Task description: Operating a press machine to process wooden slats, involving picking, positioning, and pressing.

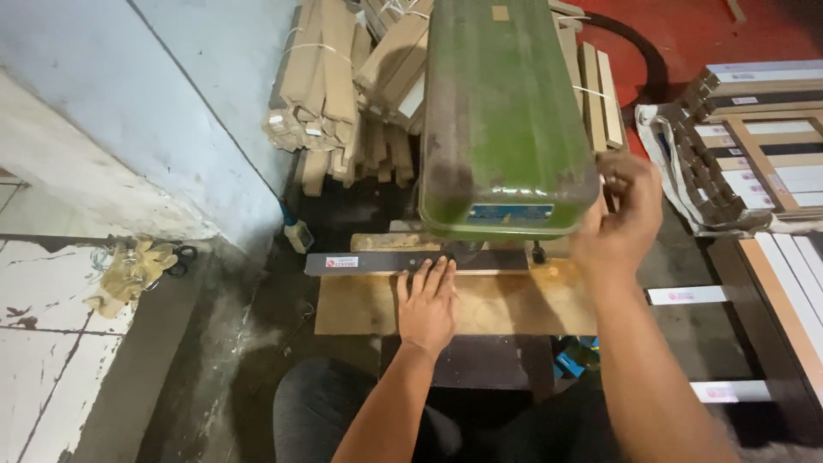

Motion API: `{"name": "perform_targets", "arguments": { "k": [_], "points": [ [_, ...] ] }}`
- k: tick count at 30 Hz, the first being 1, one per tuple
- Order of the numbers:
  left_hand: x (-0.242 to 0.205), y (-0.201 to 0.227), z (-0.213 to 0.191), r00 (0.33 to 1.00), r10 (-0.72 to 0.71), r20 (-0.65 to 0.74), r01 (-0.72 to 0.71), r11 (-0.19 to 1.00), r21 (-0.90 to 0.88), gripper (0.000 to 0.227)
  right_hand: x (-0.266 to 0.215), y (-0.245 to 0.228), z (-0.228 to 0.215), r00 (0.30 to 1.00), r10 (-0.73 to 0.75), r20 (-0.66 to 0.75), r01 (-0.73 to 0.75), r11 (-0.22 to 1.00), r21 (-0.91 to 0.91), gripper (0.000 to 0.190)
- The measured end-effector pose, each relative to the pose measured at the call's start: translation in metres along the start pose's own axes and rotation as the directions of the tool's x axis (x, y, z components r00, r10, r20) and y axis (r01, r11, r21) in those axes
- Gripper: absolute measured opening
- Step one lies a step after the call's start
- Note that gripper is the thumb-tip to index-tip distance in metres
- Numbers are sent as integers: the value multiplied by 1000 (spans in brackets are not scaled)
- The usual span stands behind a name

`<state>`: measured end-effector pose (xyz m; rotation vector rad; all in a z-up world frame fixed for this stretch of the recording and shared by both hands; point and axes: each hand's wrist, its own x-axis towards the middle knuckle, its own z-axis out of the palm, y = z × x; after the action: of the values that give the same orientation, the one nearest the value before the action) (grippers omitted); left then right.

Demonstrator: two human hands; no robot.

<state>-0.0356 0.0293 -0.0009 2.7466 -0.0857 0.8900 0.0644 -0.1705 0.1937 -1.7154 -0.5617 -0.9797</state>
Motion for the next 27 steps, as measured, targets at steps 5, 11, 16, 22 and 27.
{"name": "perform_targets", "arguments": {
  "k": [5,11,16,22,27],
  "points": [
    [0,-1,2,1000,9,-16,-9,1000,5,47,19,28,14,999,42,1,-42,998,41,24],
    [1,2,3,1000,-6,7,6,1000,4,44,17,31,25,619,739,265,-754,465,464,45],
    [-1,2,-1,993,-40,112,41,999,-6,47,-38,98,5,473,777,416,-867,493,66,48],
    [1,0,-2,984,-71,163,78,996,-36,48,-76,83,-33,545,538,643,-544,810,-217,39],
    [17,-13,-38,979,-177,98,193,962,-194,39,-106,59,-31,424,817,390,-435,562,-704,40]
  ]
}}
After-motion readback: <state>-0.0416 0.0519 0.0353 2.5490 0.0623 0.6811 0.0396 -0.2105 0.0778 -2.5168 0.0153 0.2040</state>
